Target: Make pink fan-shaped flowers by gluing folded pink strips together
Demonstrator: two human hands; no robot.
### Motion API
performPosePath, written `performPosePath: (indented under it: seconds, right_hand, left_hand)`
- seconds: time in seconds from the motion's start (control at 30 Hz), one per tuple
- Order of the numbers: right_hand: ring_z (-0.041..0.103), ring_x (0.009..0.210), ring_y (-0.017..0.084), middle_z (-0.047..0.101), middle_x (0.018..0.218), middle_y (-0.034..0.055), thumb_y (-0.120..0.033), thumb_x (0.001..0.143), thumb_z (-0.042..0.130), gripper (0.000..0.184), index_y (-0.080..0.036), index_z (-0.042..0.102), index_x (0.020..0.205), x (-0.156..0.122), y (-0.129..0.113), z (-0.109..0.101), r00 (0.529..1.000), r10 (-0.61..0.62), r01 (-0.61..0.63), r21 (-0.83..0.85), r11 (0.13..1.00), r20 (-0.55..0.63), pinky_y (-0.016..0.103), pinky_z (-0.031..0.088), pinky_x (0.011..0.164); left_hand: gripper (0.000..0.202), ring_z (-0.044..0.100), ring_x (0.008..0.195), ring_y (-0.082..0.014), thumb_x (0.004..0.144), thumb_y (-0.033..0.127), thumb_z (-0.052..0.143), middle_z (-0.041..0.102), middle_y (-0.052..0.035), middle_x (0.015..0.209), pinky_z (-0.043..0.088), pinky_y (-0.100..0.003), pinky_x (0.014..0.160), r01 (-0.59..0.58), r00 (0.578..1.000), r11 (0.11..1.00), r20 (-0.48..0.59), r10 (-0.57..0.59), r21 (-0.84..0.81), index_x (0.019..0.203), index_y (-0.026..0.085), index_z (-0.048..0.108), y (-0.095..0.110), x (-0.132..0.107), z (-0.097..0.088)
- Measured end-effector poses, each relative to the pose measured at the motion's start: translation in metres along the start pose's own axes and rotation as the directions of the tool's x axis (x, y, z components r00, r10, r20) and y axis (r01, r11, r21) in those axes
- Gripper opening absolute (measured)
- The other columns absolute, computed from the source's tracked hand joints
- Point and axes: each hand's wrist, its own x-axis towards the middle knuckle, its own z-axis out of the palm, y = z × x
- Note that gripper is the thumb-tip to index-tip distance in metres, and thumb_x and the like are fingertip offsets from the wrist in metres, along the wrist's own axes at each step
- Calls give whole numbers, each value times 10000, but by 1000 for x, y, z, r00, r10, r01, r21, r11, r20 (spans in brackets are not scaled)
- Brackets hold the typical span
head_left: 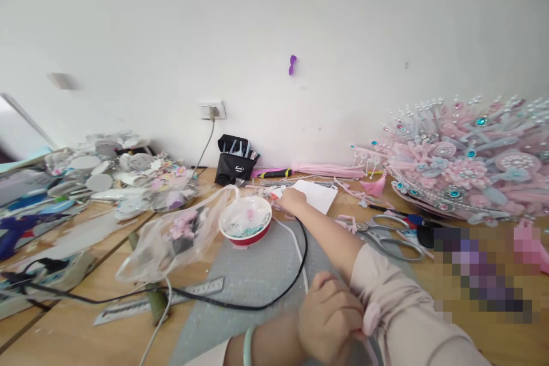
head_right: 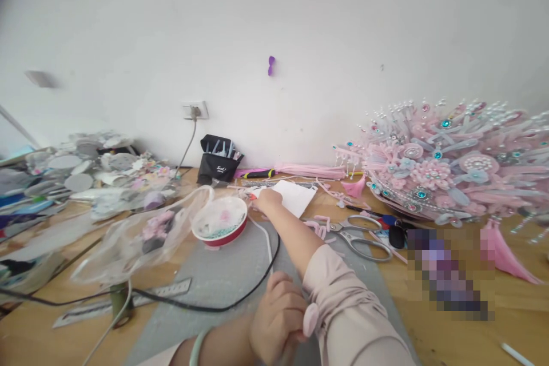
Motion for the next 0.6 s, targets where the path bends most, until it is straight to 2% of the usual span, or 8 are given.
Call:
performPosePath:
  seconds: [0.07, 0.1, 0.2, 0.33, 0.47, 0.53, 0.6]
  right_hand:
    - [597, 843, 281, 669, 728, 127, -298, 600, 639, 149, -151, 617, 601, 5, 3, 0, 999, 44, -46, 92, 995, 17, 302, 419, 651]
    - [608, 793, 272, 661, 665, 117, -319, 612, 630, 171, -155, 602, 568, 7, 5, 0, 998, 65, -68, 146, 987, 28, 300, 423, 629]
    - [606, 593, 222, 592, 484, 71, -368, 676, 560, 254, -164, 551, 525, 8, 11, -2, 992, 115, -125, 348, 929, 50, 283, 429, 536]
    - [542, 469, 129, 513, 446, -5, -306, 755, 444, 208, -180, 483, 594, -1, 12, -13, 991, 134, -91, 649, 756, -18, 235, 431, 482]
    - [489, 447, 83, 463, 464, -39, -164, 721, 426, 127, -192, 403, 599, -21, 3, -41, 991, 99, 28, 845, 534, -95, 194, 428, 475]
    - [491, 465, 82, 476, 496, -33, -139, 694, 431, 105, -191, 398, 610, -34, -1, -59, 992, 56, 78, 901, 426, -113, 191, 435, 479]
    - [477, 467, 80, 482, 520, -26, -155, 687, 428, 77, -187, 413, 618, -50, -1, -76, 992, 16, 110, 935, 337, -122, 190, 428, 468]
  left_hand:
    - [178, 512, 661, -165, 868, 254, 278, 590, -35, 666, 315, -322, 674, 70, 997, 997, 34, -69, -27, 878, 203, 448, -2, -3, 0]
    - [191, 521, 684, -172, 873, 258, 270, 597, -43, 682, 312, -331, 687, 158, 984, 987, 94, -154, -37, 863, 212, 455, -2, -4, 0]
    - [291, 516, 675, -190, 878, 319, 221, 584, -65, 670, 298, -355, 693, 287, 947, 955, 173, -271, -76, 790, 220, 480, -4, -8, -1]
    - [296, 479, 655, -196, 864, 374, 242, 550, -68, 679, 294, -365, 686, 406, 905, 903, 201, -375, -140, 770, 224, 481, -6, -10, 0]
    - [325, 455, 649, -192, 861, 409, 265, 518, -53, 659, 298, -343, 668, 481, 877, 848, 122, -466, -223, 715, 217, 484, -6, -7, 2]
    - [318, 441, 649, -188, 850, 425, 316, 500, -43, 658, 307, -320, 647, 565, 815, 779, 36, -579, -271, 687, 212, 486, -5, -6, 4]
    - [300, 422, 614, -169, 836, 438, 362, 477, -22, 640, 313, -289, 603, 657, 700, 671, -51, -712, -344, 688, 207, 483, -6, -5, 5]
